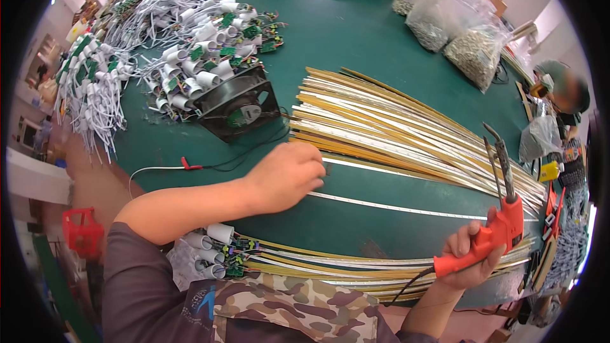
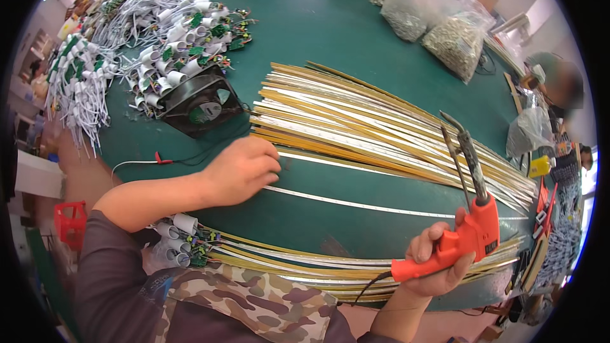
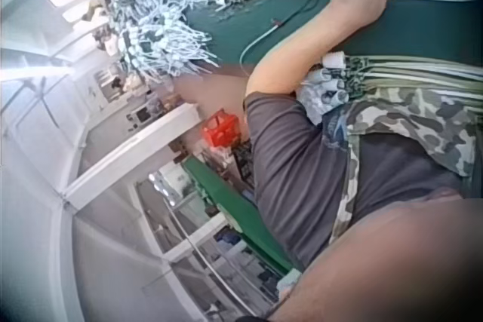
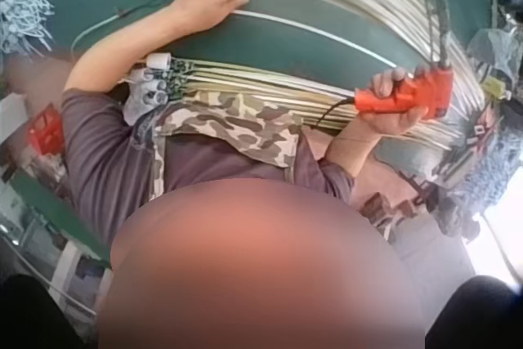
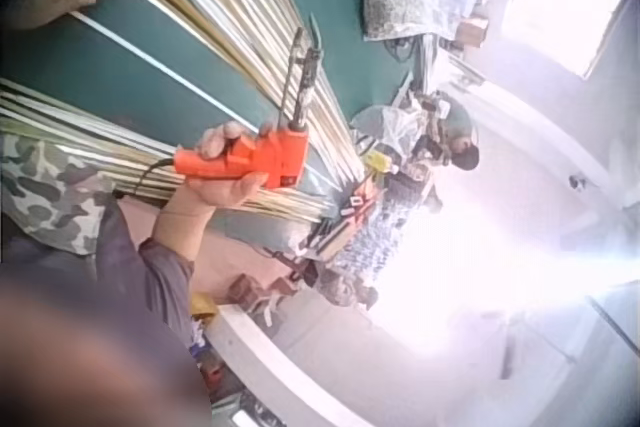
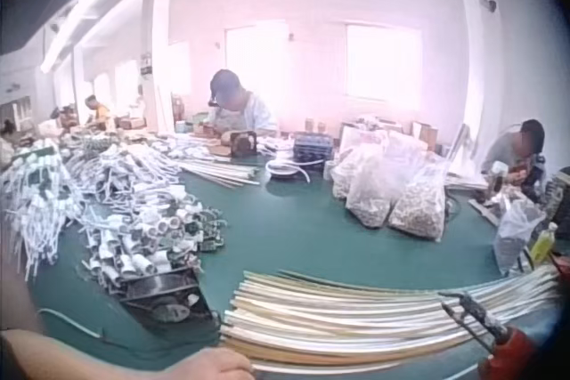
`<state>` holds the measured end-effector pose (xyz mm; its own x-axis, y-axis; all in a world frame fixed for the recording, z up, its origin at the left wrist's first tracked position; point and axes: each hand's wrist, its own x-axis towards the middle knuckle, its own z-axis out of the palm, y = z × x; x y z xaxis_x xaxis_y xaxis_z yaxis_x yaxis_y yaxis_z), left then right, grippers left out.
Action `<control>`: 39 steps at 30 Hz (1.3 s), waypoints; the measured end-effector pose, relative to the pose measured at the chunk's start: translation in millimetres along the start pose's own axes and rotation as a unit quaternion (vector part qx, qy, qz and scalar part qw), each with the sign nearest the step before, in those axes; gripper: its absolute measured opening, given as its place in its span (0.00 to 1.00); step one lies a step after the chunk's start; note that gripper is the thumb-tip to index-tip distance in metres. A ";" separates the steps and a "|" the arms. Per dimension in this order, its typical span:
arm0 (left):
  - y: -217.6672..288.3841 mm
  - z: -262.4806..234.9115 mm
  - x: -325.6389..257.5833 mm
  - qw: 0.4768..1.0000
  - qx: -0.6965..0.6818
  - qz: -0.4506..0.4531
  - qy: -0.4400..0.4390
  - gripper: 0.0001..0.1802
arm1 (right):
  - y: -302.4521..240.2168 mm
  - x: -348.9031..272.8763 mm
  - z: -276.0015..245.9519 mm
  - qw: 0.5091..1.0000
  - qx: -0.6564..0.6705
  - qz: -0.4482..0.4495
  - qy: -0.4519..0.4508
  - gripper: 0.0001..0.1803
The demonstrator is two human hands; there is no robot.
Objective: The person solders and assembles electrical components, including LED components, wires, and a cooling fan, into lighting strips using a soldering gun and pliers.
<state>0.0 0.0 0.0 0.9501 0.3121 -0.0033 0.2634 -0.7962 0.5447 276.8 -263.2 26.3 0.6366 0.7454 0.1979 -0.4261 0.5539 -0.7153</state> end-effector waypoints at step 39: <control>-7.9 -42.5 6.9 0.845 -0.411 -0.319 -0.120 0.08 | 17.8 1.7 20.2 0.997 -0.046 0.019 -0.057 0.39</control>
<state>-2.6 30.4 31.3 0.6913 0.3490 -0.6326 0.6231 0.1552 0.7666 257.4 -244.6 27.5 0.5412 0.8057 0.2406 -0.3852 0.4919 -0.7808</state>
